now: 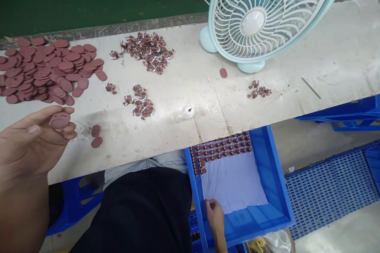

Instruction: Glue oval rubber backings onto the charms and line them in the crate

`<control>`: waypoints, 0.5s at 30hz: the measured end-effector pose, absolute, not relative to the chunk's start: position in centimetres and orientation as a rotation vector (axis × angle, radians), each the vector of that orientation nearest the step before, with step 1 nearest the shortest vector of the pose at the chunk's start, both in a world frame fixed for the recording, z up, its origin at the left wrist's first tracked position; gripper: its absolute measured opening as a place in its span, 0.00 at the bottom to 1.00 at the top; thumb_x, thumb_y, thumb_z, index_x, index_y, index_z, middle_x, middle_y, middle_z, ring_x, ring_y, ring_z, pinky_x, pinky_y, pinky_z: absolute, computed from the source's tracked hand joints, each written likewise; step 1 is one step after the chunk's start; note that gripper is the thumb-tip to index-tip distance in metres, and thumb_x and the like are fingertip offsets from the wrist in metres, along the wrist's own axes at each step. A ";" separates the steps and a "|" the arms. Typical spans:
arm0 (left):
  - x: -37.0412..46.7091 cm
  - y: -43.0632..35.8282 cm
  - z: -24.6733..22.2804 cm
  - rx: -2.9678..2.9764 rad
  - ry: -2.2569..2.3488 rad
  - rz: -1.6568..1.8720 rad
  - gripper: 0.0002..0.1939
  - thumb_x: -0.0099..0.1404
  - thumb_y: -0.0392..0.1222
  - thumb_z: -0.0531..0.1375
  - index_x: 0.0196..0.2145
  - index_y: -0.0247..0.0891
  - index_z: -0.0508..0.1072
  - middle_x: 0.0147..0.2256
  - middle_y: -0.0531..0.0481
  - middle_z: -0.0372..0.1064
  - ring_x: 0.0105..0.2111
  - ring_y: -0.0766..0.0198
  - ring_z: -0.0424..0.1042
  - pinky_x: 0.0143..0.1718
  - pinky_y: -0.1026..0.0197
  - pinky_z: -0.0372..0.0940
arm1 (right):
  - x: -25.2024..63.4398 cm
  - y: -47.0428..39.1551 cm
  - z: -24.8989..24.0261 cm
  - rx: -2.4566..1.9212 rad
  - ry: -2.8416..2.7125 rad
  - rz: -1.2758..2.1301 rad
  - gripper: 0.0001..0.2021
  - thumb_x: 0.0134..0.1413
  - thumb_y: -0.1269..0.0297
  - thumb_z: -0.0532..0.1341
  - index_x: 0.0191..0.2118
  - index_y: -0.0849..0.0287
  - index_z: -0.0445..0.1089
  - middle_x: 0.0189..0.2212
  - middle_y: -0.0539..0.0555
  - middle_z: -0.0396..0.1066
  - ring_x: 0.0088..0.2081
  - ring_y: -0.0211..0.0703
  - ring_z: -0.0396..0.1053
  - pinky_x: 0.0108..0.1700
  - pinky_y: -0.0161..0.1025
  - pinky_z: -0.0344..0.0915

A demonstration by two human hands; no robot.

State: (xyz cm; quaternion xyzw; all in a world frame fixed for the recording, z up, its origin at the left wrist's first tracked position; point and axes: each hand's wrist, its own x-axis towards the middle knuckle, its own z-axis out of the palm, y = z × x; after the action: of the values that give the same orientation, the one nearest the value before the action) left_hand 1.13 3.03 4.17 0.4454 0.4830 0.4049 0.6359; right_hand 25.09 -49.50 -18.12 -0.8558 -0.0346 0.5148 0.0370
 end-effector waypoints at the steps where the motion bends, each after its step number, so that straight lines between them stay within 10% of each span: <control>1: 1.1 3.1 4.2 1.017 1.106 0.920 0.22 0.55 0.41 0.69 0.48 0.33 0.82 0.48 0.40 0.77 0.32 0.62 0.71 0.32 0.59 0.72 | 25.1 -49.4 -18.0 -2.626 -0.112 1.593 0.17 0.67 0.50 0.60 0.44 0.61 0.72 0.37 0.51 0.74 0.37 0.41 0.74 0.42 0.44 0.74; 11: 0.7 2.7 3.7 0.925 1.131 0.924 0.23 0.55 0.42 0.71 0.48 0.34 0.82 0.48 0.40 0.79 0.32 0.61 0.75 0.33 0.60 0.72 | 30.2 -41.3 -12.4 -2.521 -0.404 1.525 0.20 0.57 0.45 0.64 0.24 0.56 0.71 0.21 0.50 0.71 0.27 0.44 0.71 0.34 0.40 0.68; 15: 0.6 2.0 3.7 0.862 1.141 0.874 0.22 0.56 0.43 0.73 0.49 0.40 0.82 0.50 0.38 0.79 0.34 0.58 0.78 0.33 0.60 0.73 | 32.8 -32.8 -6.6 -2.317 -0.583 1.284 0.25 0.56 0.34 0.56 0.36 0.51 0.75 0.27 0.55 0.76 0.30 0.51 0.75 0.25 0.41 0.66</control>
State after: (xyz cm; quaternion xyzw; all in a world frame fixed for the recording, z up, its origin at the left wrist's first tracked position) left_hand 0.59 1.96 3.75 0.3822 0.5061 0.3876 0.6690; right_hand 32.79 -32.77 -6.62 -0.8345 -0.2101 0.4627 0.2130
